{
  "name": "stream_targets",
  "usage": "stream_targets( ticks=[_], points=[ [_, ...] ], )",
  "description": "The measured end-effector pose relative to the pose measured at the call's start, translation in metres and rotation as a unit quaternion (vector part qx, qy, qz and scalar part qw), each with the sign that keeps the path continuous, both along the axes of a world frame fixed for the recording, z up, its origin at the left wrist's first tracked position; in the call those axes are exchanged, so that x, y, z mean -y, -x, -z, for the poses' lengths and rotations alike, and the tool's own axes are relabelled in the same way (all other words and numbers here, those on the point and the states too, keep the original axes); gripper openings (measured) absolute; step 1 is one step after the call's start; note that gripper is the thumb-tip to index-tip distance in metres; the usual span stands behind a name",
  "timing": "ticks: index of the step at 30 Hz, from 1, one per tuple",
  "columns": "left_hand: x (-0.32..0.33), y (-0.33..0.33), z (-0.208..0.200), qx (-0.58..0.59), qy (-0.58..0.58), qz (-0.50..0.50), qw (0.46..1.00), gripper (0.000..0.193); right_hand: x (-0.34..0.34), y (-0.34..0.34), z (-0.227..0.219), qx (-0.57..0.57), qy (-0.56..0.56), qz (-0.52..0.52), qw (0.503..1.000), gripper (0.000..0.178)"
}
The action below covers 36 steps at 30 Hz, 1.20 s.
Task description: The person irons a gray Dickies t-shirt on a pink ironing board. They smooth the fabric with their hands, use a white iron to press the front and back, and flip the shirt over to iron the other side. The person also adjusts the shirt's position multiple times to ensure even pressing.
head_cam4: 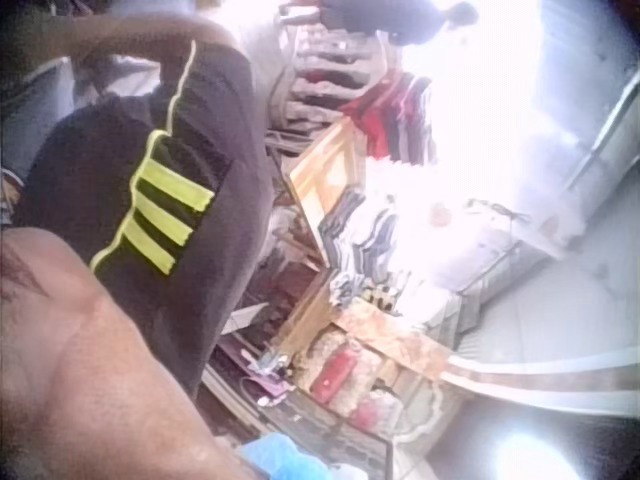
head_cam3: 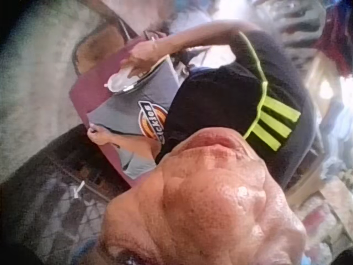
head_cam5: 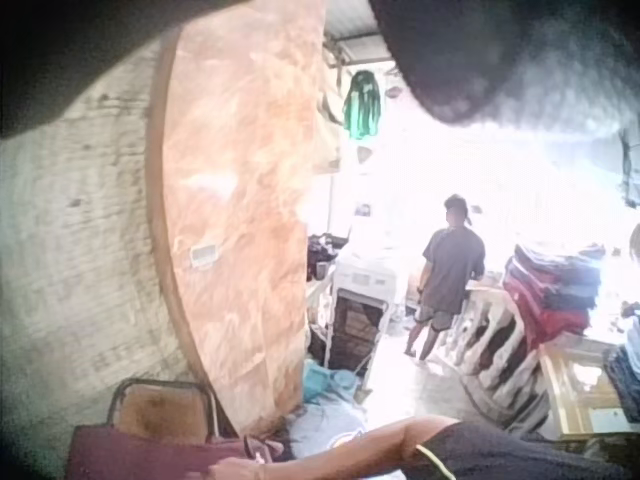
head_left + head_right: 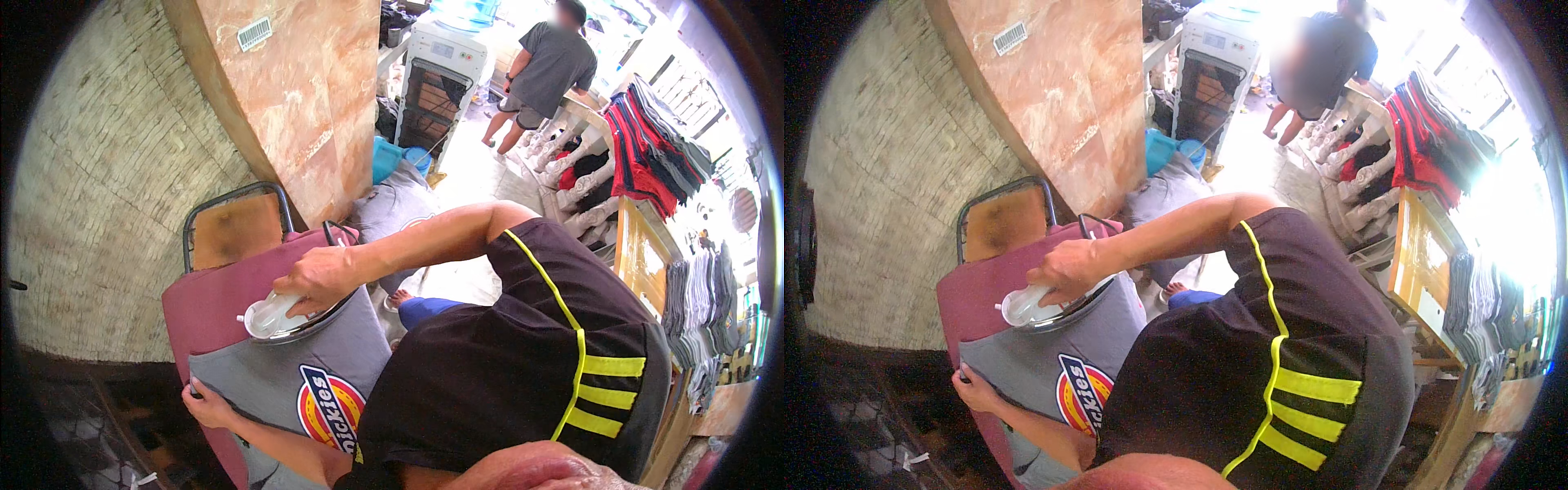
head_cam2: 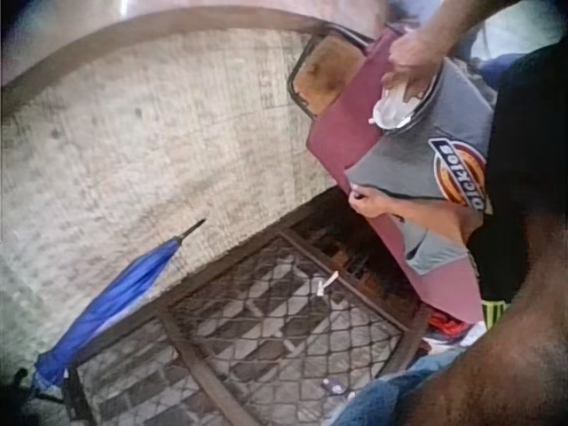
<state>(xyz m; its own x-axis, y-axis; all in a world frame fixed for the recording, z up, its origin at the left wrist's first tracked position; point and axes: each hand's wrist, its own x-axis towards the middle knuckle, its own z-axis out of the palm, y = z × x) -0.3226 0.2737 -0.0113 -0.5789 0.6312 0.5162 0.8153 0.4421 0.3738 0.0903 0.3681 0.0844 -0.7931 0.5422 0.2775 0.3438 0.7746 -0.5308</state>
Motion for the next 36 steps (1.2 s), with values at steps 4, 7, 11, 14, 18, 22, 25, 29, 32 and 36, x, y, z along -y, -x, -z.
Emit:
stream_targets(
  ticks=[4,7,11,14,18,22,25,29,32,36],
  points=[
    [0.000,-0.008,0.000,-0.007,-0.038,0.020,0.999,0.041,0.001,0.031,-0.016,0.033,-0.017,-0.026,0.999,0.039],
    [-0.002,-0.001,0.003,-0.009,-0.049,0.043,0.998,0.041,0.003,0.058,-0.019,0.024,-0.010,-0.050,0.998,0.041],
    [-0.005,-0.013,-0.001,0.017,-0.050,0.035,0.998,0.041,0.003,0.095,-0.024,0.022,0.009,-0.048,0.999,0.044],
    [0.002,-0.009,-0.008,0.052,-0.065,0.010,0.996,0.042,0.004,0.133,-0.026,0.017,0.045,-0.042,0.998,0.046],
    [0.002,-0.014,-0.007,0.092,-0.112,0.049,0.988,0.037,-0.007,0.170,-0.021,0.013,0.080,-0.020,0.996,0.046],
    [0.004,-0.016,-0.012,0.133,-0.119,0.067,0.982,0.027,-0.018,0.195,-0.007,-0.001,0.104,-0.030,0.994,0.042],
    [0.007,-0.018,-0.011,0.151,-0.130,0.070,0.977,0.025,-0.021,0.207,-0.010,0.002,0.128,-0.031,0.991,0.042],
    [0.006,-0.015,-0.009,0.155,-0.142,0.075,0.975,0.025,-0.021,0.216,-0.008,-0.018,0.131,-0.032,0.991,0.043],
    [0.006,-0.012,-0.009,0.155,-0.139,0.076,0.975,0.026,-0.019,0.217,-0.009,-0.006,0.131,-0.017,0.991,0.045],
    [0.006,-0.017,-0.012,0.157,-0.131,0.062,0.977,0.027,-0.022,0.216,-0.013,-0.011,0.138,-0.024,0.990,0.044]
  ],
)
